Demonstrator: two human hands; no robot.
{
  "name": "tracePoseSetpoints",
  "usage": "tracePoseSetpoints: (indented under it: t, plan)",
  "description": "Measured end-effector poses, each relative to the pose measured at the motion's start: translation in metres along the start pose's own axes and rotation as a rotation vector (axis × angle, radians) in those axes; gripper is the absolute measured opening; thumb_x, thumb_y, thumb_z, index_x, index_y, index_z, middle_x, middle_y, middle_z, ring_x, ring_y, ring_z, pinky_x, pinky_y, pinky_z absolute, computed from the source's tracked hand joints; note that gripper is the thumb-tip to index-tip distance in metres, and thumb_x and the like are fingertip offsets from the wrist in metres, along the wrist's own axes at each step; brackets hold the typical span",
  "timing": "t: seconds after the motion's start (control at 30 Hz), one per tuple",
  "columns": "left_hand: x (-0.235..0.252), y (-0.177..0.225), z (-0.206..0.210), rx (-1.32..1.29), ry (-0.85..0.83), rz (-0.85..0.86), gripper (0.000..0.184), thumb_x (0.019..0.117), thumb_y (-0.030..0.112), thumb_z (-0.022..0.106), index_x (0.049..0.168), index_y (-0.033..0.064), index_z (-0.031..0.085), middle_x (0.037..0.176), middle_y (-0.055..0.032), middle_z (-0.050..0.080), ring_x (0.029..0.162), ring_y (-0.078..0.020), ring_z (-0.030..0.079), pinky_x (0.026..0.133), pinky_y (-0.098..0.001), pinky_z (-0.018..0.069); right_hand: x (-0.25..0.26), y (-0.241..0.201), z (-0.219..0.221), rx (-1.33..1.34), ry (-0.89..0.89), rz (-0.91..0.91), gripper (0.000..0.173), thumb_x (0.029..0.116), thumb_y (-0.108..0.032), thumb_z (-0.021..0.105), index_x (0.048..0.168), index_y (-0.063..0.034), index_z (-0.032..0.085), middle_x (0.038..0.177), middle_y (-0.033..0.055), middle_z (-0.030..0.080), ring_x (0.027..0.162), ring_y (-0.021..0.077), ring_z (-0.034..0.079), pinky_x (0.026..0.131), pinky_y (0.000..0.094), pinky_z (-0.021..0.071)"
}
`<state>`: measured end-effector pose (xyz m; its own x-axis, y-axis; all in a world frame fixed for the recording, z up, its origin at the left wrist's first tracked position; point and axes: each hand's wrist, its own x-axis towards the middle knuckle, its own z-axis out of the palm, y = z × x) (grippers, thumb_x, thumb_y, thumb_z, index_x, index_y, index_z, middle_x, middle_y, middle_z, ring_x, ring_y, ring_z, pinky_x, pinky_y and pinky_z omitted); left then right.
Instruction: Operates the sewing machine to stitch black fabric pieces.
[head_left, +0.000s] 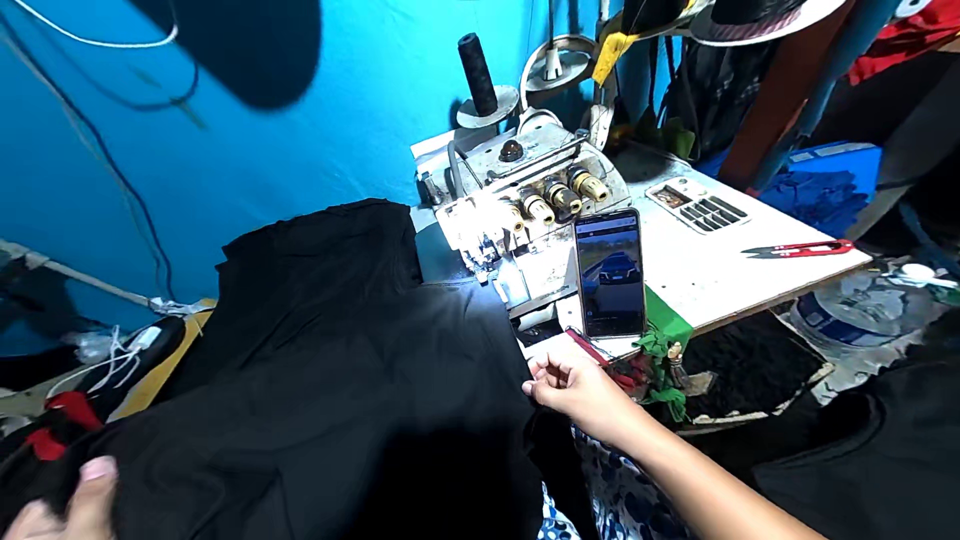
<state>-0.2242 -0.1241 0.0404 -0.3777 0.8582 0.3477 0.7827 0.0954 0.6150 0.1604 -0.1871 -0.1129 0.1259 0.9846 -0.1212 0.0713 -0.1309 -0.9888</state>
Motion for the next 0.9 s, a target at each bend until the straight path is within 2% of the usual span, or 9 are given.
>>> tracePoseSetpoints:
  t: [0.1,0.17,0.23,0.3,0.37,0.53,0.6,0.7,0.9]
  plan:
    - [0.019,-0.015,0.007,0.087,0.04,0.059,0.05,0.1098,0.023,0.041,0.139,-0.0168,0.048,0.142,-0.0329,0.052,0.136,-0.0283,0.051,0.117,-0.0368,0.0349,-0.004,-0.007,-0.006,0.132,-0.059,-0.049,0.019,0.0928,-0.01,0.067,0.111,-0.0114,0.072,0.088,-0.0059,0.068,0.075,0.0007,0.062,0.073,0.0199,0.0531]
    - [0.033,-0.035,0.012,0.125,-0.018,0.095,0.054,0.109,0.027,0.044,0.142,-0.0165,0.045,0.144,-0.0347,0.05,0.139,-0.0345,0.048,0.119,-0.0419,0.0334,-0.007,-0.009,-0.012,0.086,-0.07,-0.023,0.01,0.0962,-0.014,0.064,0.1,-0.0138,0.074,0.08,-0.0084,0.066,0.072,-0.0012,0.059,0.07,0.0187,0.0499]
    - [0.045,-0.06,0.026,0.281,-0.14,0.141,0.061,0.1049,0.031,0.053,0.141,-0.0174,0.045,0.141,-0.0426,0.046,0.137,-0.0532,0.044,0.115,-0.063,0.0332,-0.005,-0.002,-0.013,-0.059,-0.08,0.011,0.019,0.0995,-0.027,0.066,0.088,-0.014,0.073,0.075,-0.0078,0.063,0.069,-0.0003,0.056,0.067,0.0205,0.0466]
    - [0.038,-0.049,0.045,0.325,-0.116,0.245,0.067,0.0989,0.03,0.064,0.14,-0.0198,0.044,0.142,-0.0498,0.037,0.135,-0.069,0.032,0.108,-0.0794,0.0249,-0.002,0.005,-0.009,-0.155,-0.084,-0.017,0.028,0.1029,-0.034,0.061,0.089,-0.0125,0.071,0.078,-0.0065,0.061,0.072,0.0004,0.055,0.069,0.0225,0.0459]
    - [0.016,-0.011,0.071,0.164,-0.041,0.472,0.055,0.0998,0.023,0.059,0.136,-0.0174,0.05,0.144,-0.0443,0.042,0.136,-0.0652,0.035,0.109,-0.0765,0.0264,-0.005,0.006,-0.007,-0.143,-0.061,-0.052,0.029,0.104,-0.033,0.058,0.092,-0.013,0.074,0.081,-0.0072,0.065,0.076,-0.0009,0.058,0.072,0.0222,0.0472]
    - [-0.07,0.082,0.152,-0.128,-0.344,0.875,0.043,0.104,0.026,0.048,0.136,-0.0003,0.06,0.143,-0.0173,0.058,0.136,-0.035,0.051,0.111,-0.0554,0.042,-0.018,-0.002,-0.004,-0.038,0.123,-0.025,0.016,0.0931,-0.027,0.072,0.082,-0.0165,0.071,0.068,-0.0102,0.061,0.062,-0.001,0.054,0.06,0.0189,0.0448]
    - [-0.092,0.105,0.182,-0.167,-0.427,0.92,0.041,0.1034,0.025,0.052,0.137,0.0025,0.061,0.142,-0.0138,0.059,0.136,-0.0323,0.051,0.111,-0.0526,0.0429,-0.015,-0.001,-0.003,0.022,0.137,0.039,0.014,0.092,-0.019,0.075,0.095,-0.0115,0.064,0.073,-0.0045,0.065,0.065,0.0038,0.06,0.064,0.022,0.0499]
    - [-0.107,0.121,0.206,-0.076,-0.441,0.873,0.047,0.1039,0.035,0.055,0.142,0.0084,0.059,0.142,-0.0108,0.057,0.136,-0.0312,0.049,0.112,-0.0524,0.0401,-0.013,0.003,-0.004,0.061,0.09,0.036,0.025,0.0949,-0.017,0.071,0.119,-0.0089,0.066,0.086,-0.0037,0.07,0.075,0.0032,0.064,0.072,0.0207,0.0533]
    - [-0.114,0.121,0.213,-0.034,-0.381,0.829,0.049,0.1032,0.044,0.052,0.142,0.0156,0.061,0.143,-0.0076,0.056,0.135,-0.0309,0.048,0.109,-0.0499,0.0416,-0.016,0.006,-0.006,0.049,0.07,0.017,0.016,0.0957,-0.022,0.07,0.106,-0.01,0.072,0.087,-0.0043,0.07,0.078,0.0014,0.064,0.074,0.0189,0.0527]
